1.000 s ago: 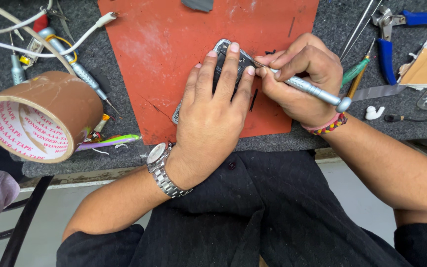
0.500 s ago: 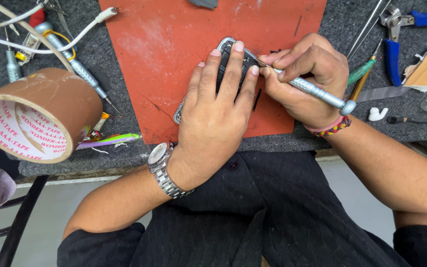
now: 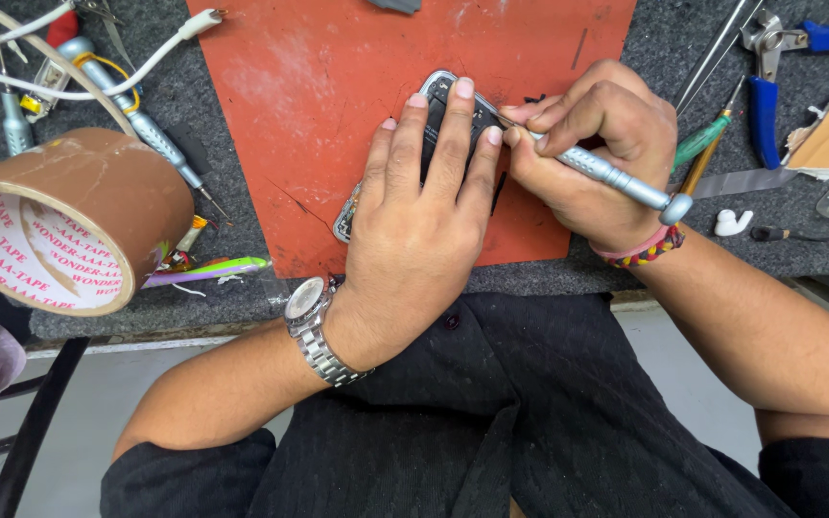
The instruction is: The person uses a screwdriver to remove screws from the back of a smartphone, then detaches the back cover. They continue to remove screws from the internal frame and reattach the back cover, securing it with screws. Finally, they plug in a charging cable and the phone powers on.
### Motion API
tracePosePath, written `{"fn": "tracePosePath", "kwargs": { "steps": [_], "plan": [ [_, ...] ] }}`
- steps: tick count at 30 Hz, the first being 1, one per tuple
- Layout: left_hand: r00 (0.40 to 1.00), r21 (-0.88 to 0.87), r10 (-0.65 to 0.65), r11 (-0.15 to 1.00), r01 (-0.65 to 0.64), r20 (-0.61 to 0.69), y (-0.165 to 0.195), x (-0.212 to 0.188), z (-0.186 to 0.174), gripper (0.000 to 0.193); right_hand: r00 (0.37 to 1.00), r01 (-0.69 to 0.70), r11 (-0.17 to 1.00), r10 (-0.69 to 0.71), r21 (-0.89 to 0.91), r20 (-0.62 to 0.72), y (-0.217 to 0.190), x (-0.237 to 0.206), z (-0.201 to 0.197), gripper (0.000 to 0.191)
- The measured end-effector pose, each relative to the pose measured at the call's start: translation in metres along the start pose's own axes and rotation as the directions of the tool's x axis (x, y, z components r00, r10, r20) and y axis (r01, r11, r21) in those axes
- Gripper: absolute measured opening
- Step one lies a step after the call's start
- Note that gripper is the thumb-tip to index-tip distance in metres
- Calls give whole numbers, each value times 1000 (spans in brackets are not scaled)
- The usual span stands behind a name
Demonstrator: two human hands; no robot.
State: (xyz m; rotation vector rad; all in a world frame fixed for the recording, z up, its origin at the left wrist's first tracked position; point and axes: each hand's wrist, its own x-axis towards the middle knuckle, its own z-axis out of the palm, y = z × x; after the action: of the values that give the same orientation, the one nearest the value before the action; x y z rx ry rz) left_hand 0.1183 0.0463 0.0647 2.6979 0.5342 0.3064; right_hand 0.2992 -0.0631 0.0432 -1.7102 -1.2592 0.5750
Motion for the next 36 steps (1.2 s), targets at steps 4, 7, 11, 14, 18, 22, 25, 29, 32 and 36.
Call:
{"fn": "tracePosePath", "kwargs": {
  "steps": [4, 7, 11, 14, 18, 22, 25, 29, 32, 36],
  "plan": [
    [1000, -30, 5, 1000, -5, 28, -1, 0, -3, 36, 996, -77, 981, 85, 179, -34, -8, -1, -1, 28],
    [1000, -42, 0, 999, 1, 24, -1, -1, -4, 35, 992, -103, 967, 117, 232, -47, -9, -1, -2, 27],
    [1000, -39, -1, 999, 2, 26, 0, 0, 0, 34, 998, -50, 985, 54, 164, -20, -5, -3, -4, 29],
    [1000, -45, -5, 999, 6, 31, 1, 0, 1, 34, 1000, -23, 992, 23, 123, -2, -2, -6, -4, 30],
    [1000, -61, 2, 998, 0, 31, -1, -2, -5, 37, 1000, -10, 998, 9, 68, 5, -1, -8, -5, 32],
    [992, -252, -78, 963, 100, 96, -10, -7, -19, 45, 999, -42, 979, 44, 201, -2, -8, -14, -5, 28],
    [979, -450, -203, 875, 181, 0, -13, -24, -41, 39, 992, -98, 901, 123, 423, -32, -10, -19, -7, 24],
    [864, -492, -501, 739, 460, 55, -7, -48, -62, 24, 976, -135, 800, 208, 584, -59, -5, -30, -14, 21],
    [757, -502, -635, 609, 613, 153, -2, -66, -68, 29, 962, -152, 719, 264, 678, -64, 1, -39, -18, 19],
    [858, -378, -513, 792, 479, 12, 10, -82, -58, 38, 964, -150, 701, 260, 698, -53, 6, -52, -22, 12]
  ]
}}
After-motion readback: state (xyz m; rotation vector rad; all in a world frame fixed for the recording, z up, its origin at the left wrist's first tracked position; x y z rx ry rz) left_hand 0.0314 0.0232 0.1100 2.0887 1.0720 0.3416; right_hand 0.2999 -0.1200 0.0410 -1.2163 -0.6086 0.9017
